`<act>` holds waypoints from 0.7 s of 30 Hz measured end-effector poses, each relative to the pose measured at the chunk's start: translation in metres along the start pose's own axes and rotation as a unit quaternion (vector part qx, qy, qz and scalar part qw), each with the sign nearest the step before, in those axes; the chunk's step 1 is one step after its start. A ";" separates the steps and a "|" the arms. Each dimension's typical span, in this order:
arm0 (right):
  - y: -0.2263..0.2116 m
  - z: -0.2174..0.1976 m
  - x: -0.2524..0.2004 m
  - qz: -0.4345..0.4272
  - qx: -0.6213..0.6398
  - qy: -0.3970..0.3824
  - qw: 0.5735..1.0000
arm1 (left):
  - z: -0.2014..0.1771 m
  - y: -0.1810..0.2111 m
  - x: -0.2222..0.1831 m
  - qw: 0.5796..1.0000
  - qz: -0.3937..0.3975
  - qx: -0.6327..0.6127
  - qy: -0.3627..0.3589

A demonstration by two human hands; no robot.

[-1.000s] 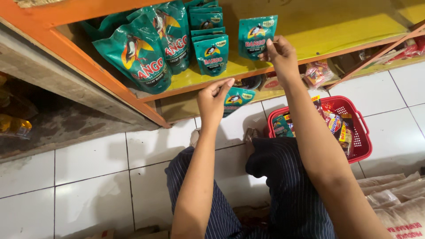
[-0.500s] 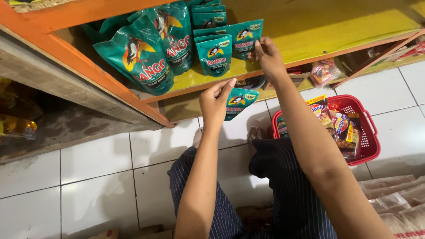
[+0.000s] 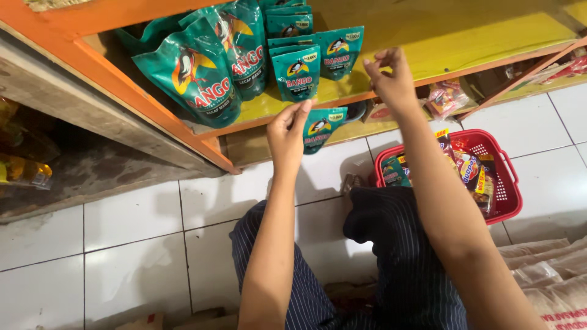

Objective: The person sits on the floor and takes green and red snack packets from a red basket, arranging them on a low yellow shelf. They repeatedly pick up packets, place them in rows on the shelf, and adjust the alignment of the items.

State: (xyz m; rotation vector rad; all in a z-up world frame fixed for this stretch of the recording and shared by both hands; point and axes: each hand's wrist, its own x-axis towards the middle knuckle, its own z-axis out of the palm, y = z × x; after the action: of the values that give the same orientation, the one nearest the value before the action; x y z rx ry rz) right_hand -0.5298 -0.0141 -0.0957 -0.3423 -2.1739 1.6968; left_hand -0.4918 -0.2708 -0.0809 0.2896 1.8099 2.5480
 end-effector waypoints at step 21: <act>-0.019 0.004 -0.014 -0.073 0.089 -0.083 0.990 | -0.001 -0.008 0.010 0.998 -0.060 0.004 -0.022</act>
State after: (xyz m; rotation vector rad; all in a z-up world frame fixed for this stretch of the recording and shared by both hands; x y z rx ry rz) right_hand -0.5181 -0.0284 -0.0800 0.0054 -2.0815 1.8755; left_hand -0.5023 -0.2678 -0.0873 0.2277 1.7653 2.4341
